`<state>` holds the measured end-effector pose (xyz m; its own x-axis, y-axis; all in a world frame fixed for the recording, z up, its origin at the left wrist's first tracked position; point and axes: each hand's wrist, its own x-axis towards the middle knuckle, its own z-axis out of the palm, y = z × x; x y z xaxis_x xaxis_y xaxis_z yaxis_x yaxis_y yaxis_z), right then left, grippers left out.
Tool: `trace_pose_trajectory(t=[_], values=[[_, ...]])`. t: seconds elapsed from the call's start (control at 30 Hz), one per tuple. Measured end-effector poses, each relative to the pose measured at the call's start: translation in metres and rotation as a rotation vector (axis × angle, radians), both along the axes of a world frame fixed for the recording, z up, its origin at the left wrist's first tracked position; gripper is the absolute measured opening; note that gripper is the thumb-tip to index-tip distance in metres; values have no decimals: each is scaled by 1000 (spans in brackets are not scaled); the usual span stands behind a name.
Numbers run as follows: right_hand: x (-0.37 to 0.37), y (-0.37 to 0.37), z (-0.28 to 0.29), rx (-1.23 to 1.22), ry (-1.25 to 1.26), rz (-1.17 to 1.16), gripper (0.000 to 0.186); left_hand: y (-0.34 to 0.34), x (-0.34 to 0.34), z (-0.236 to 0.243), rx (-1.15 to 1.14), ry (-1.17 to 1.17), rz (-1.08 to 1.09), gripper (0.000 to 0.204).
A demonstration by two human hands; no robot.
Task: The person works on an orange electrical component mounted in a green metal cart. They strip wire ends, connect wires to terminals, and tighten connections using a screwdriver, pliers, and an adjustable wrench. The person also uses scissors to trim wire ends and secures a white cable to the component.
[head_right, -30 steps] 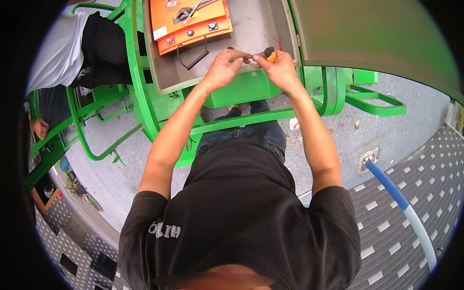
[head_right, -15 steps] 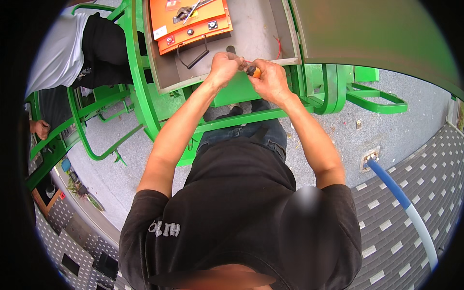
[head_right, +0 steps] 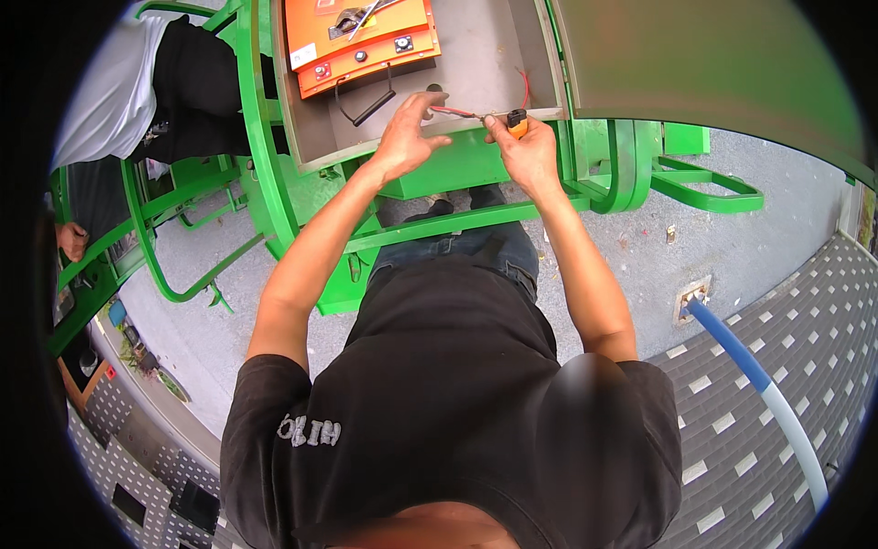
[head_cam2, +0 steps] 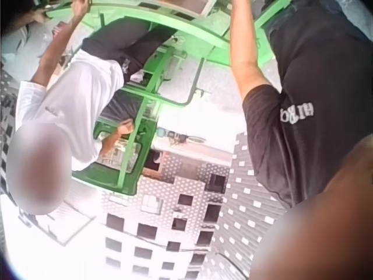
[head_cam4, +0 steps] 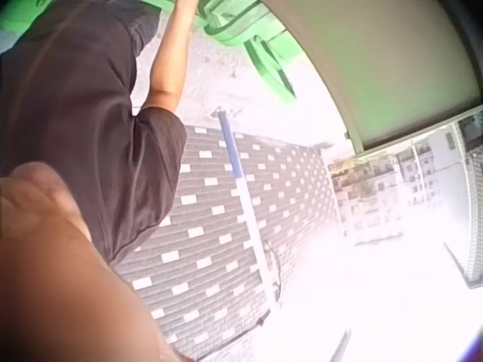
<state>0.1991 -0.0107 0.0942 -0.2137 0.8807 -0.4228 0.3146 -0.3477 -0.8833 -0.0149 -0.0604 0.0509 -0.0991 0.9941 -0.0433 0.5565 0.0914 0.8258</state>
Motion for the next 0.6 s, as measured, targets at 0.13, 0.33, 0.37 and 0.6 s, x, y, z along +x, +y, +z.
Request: trace_pose_trajectory(t=[0.13, 0.33, 0.37, 0.6], values=[[-2, 2, 3, -37, 65, 3, 22, 4, 22, 11, 15, -228, -106, 35], [-3, 2, 3, -147, 93, -67, 22, 5, 25, 11, -185, -425, -44, 23], [-3, 1, 2, -178, 92, -96, 22, 4, 25, 11, -176, -362, -44, 21], [-7, -4, -10, -369, 209, -197, 21, -8, 21, -4, 165, -73, -71, 13]])
